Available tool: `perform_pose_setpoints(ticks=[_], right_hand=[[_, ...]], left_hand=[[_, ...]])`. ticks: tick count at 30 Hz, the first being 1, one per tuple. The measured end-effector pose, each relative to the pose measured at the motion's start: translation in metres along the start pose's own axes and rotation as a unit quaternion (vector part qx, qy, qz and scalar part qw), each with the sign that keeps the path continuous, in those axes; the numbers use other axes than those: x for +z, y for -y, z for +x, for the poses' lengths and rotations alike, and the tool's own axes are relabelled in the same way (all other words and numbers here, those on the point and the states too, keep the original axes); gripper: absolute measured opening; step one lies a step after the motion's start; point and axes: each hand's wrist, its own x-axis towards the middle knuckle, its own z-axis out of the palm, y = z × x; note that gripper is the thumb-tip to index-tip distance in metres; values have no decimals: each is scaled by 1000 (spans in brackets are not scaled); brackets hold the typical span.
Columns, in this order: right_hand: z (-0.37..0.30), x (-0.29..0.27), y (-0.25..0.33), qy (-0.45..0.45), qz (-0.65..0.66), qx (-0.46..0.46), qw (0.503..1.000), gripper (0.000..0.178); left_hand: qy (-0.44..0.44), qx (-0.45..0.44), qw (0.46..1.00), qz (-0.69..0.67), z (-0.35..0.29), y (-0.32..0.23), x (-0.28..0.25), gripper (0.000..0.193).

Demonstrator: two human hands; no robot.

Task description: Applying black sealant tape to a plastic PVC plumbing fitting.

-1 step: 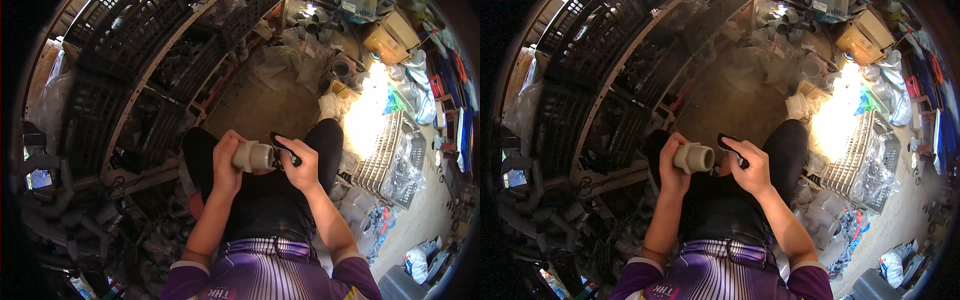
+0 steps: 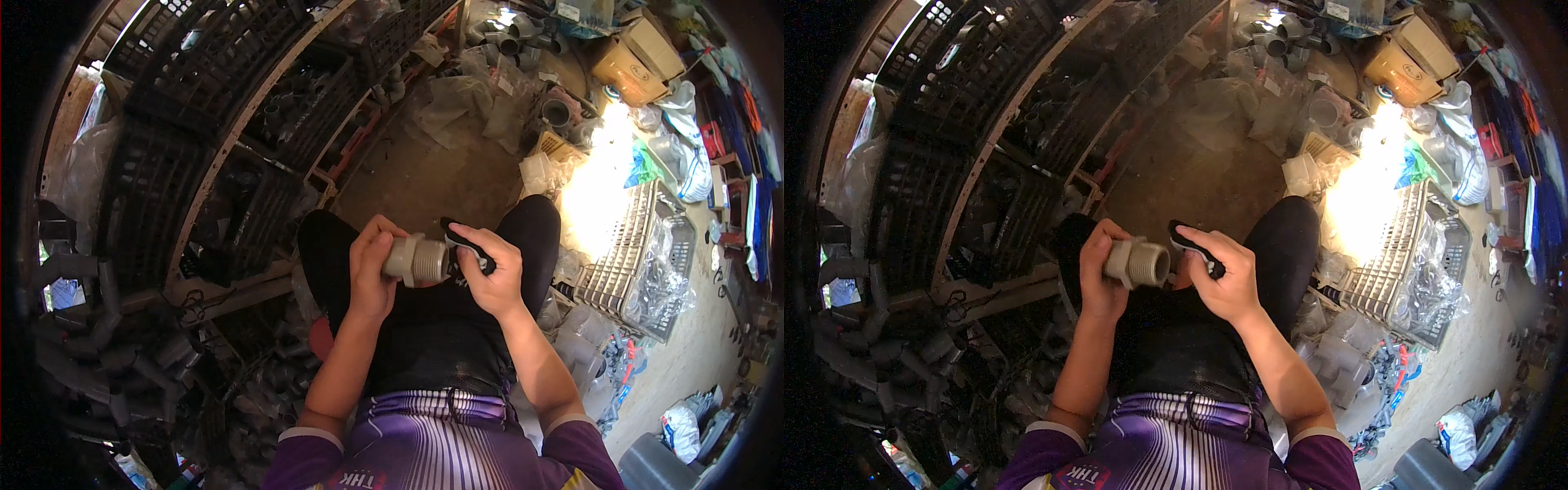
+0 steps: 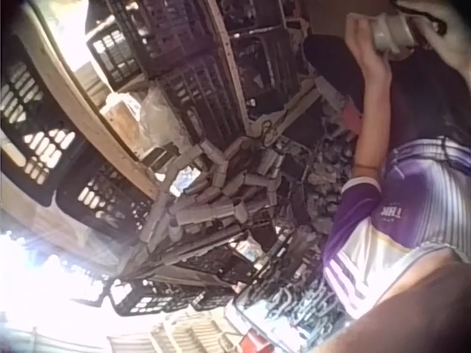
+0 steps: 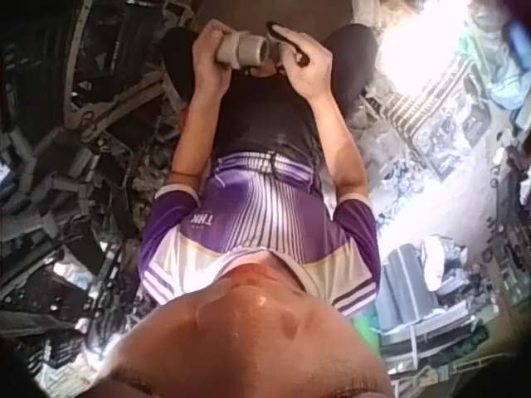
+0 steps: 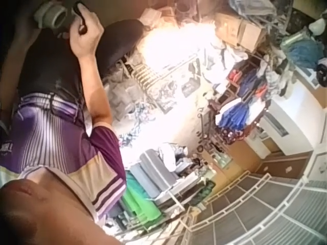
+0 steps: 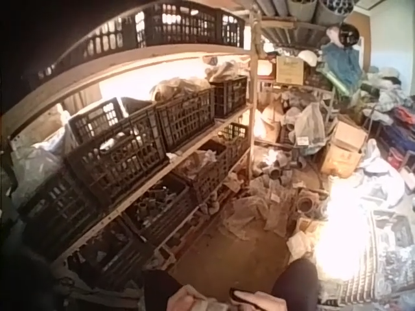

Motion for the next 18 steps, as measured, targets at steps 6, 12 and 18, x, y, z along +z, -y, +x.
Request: perform_pose_setpoints(ticks=[6,12,18], right_hand=[[26,-36,50,229,205,106,946,29],[1,-14,70,162,-81,-25,983,25],[-9,-4,65,119,5,-11,993,24]], left_hand=[[118,150,956,224,-2,2,-8,28],[-80,347,837,416,7,20,-5,24],[-130,350,852,368,13,6,5,35]])
